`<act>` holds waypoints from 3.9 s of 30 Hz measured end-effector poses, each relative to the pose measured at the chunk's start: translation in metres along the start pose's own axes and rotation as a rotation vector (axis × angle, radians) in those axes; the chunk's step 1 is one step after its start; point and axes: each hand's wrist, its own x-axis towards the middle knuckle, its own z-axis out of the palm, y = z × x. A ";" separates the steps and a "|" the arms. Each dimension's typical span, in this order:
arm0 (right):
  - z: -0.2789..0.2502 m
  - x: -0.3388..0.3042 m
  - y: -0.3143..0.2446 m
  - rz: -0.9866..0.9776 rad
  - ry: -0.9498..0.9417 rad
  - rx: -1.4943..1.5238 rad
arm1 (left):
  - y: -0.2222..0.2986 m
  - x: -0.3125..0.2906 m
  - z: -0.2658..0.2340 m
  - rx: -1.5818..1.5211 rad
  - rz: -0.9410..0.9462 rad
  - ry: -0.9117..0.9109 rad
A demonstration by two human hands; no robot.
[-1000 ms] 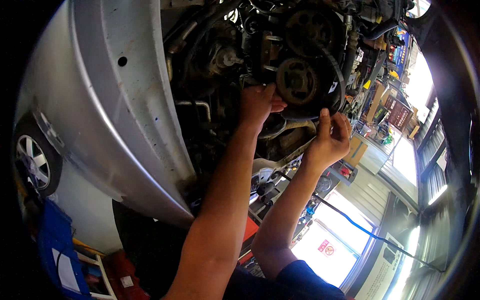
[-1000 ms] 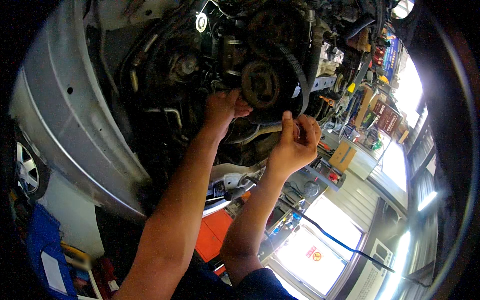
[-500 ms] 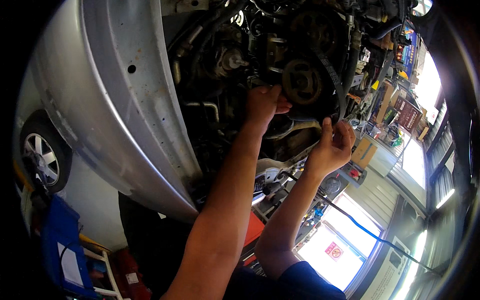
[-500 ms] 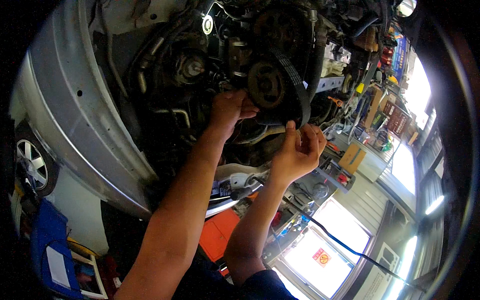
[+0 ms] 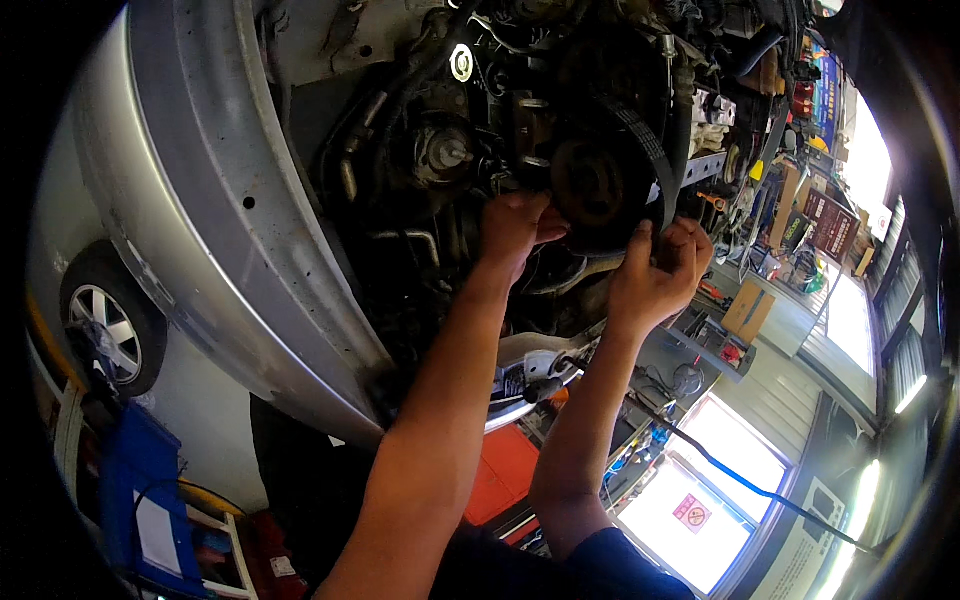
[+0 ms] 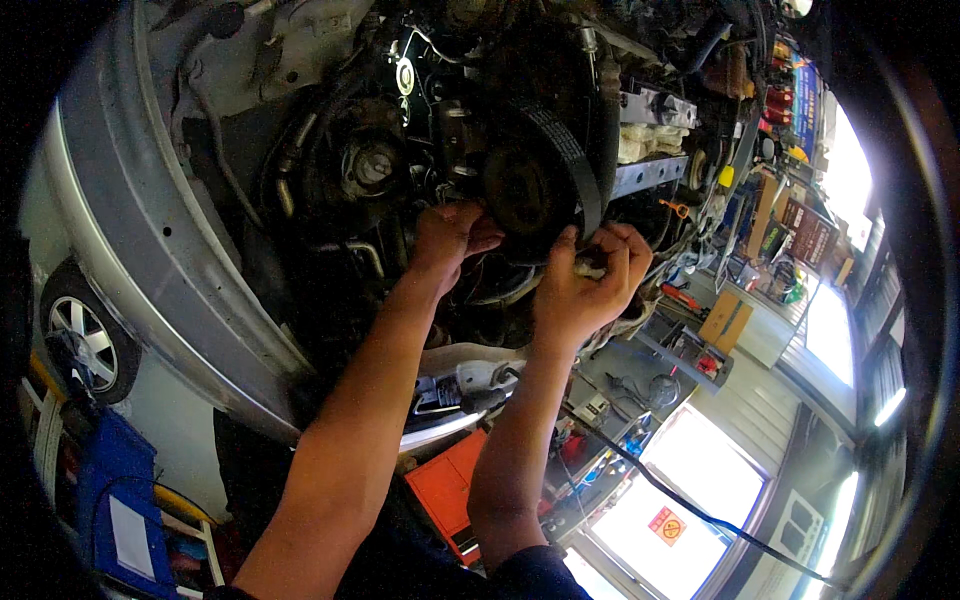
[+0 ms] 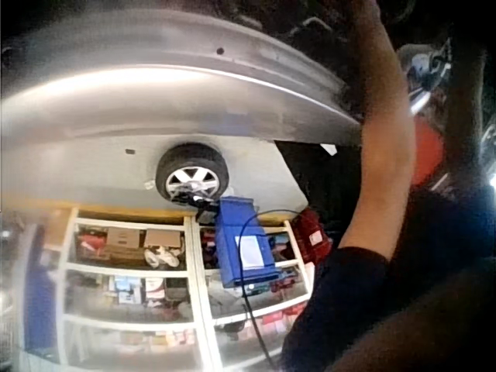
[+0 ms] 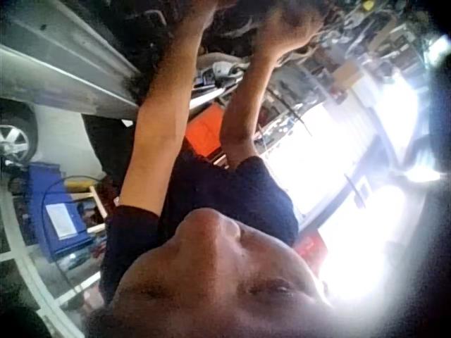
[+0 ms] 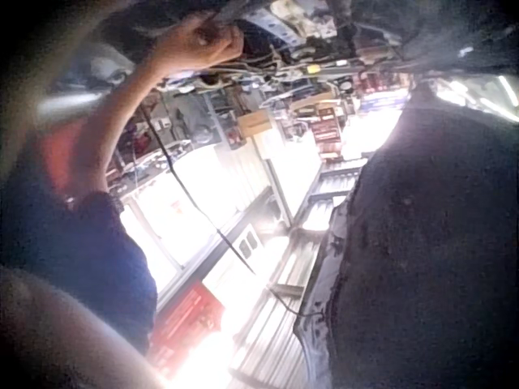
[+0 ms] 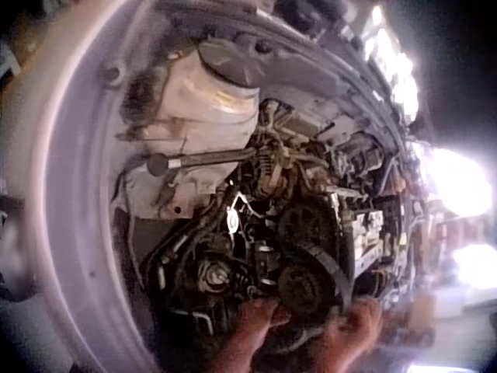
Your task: The person installs a serpentine belt onto the engine pulleys of a silver car. They use a ratchet to loosen and tighten the tensioner bolt to route the belt correctly around the various pulleys. The person also briefly works on the front wheel area with a ratchet before returning to the engine bay to finalize the belt installation.
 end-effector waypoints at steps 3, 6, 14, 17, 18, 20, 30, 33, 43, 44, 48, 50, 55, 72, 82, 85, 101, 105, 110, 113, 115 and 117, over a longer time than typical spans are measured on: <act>0.002 0.006 -0.003 0.001 -0.008 -0.045 | 0.004 0.000 -0.005 0.037 -0.028 -0.014; 0.003 -0.003 0.007 -0.031 0.086 -0.082 | 0.007 -0.006 -0.003 0.055 -0.034 -0.016; 0.006 -0.012 -0.005 0.021 0.214 -0.176 | 0.001 0.000 -0.005 0.035 -0.023 -0.005; 0.006 -0.021 -0.013 0.030 0.125 -0.302 | 0.001 -0.001 -0.002 0.030 -0.021 0.003; 0.006 -0.023 -0.011 0.009 0.116 -0.315 | -0.001 -0.002 -0.003 0.026 -0.015 -0.007; 0.006 -0.027 -0.004 -0.034 0.096 -0.341 | -0.002 -0.001 -0.004 0.020 -0.012 -0.016; -0.014 -0.018 0.006 0.138 -0.171 -0.335 | 0.013 -0.008 0.003 0.057 -0.042 0.041; -0.012 -0.008 0.005 0.134 -0.213 -0.230 | 0.018 -0.007 0.007 0.076 -0.080 0.109; -0.023 0.006 0.017 0.181 -0.383 -0.118 | 0.063 -0.138 0.048 0.795 0.315 0.193; -0.024 0.008 0.020 0.179 -0.370 -0.125 | 0.063 -0.160 0.054 0.823 0.304 0.144; -0.021 0.000 0.016 0.201 -0.299 -0.086 | 0.051 -0.223 0.036 1.002 0.203 -0.029; -0.022 0.000 0.012 0.251 -0.303 -0.055 | 0.044 -0.242 0.032 1.181 0.147 -0.065; -0.028 0.001 0.020 0.225 -0.290 -0.036 | -0.009 -0.266 0.035 1.694 0.265 -0.480; -0.035 0.010 0.017 0.342 -0.521 -0.015 | -0.177 -0.189 0.058 2.549 1.049 -0.732; -0.034 0.001 0.012 0.351 -0.437 0.008 | -0.149 -0.222 0.056 2.334 1.022 -1.013; -0.035 -0.005 0.013 0.353 -0.380 0.004 | -0.126 -0.259 0.045 2.142 0.966 -1.035; -0.054 -0.012 -0.009 0.378 -0.406 -0.063 | -0.007 -0.339 0.021 2.125 0.226 -0.940; -0.093 -0.042 -0.029 0.247 -0.289 0.293 | 0.034 -0.354 0.037 2.136 0.050 -0.847; -0.133 -0.147 -0.060 0.580 -0.661 1.124 | 0.089 -0.375 0.024 1.946 0.171 -0.735; -0.163 -0.191 -0.096 0.770 -0.765 1.371 | 0.116 -0.401 0.033 1.785 0.236 -0.574; -0.162 -0.236 -0.098 0.978 -0.755 1.611 | 0.123 -0.416 0.046 1.666 0.283 -0.545; -0.190 -0.233 -0.122 1.162 -0.657 1.937 | 0.125 -0.431 0.043 1.577 0.275 -0.514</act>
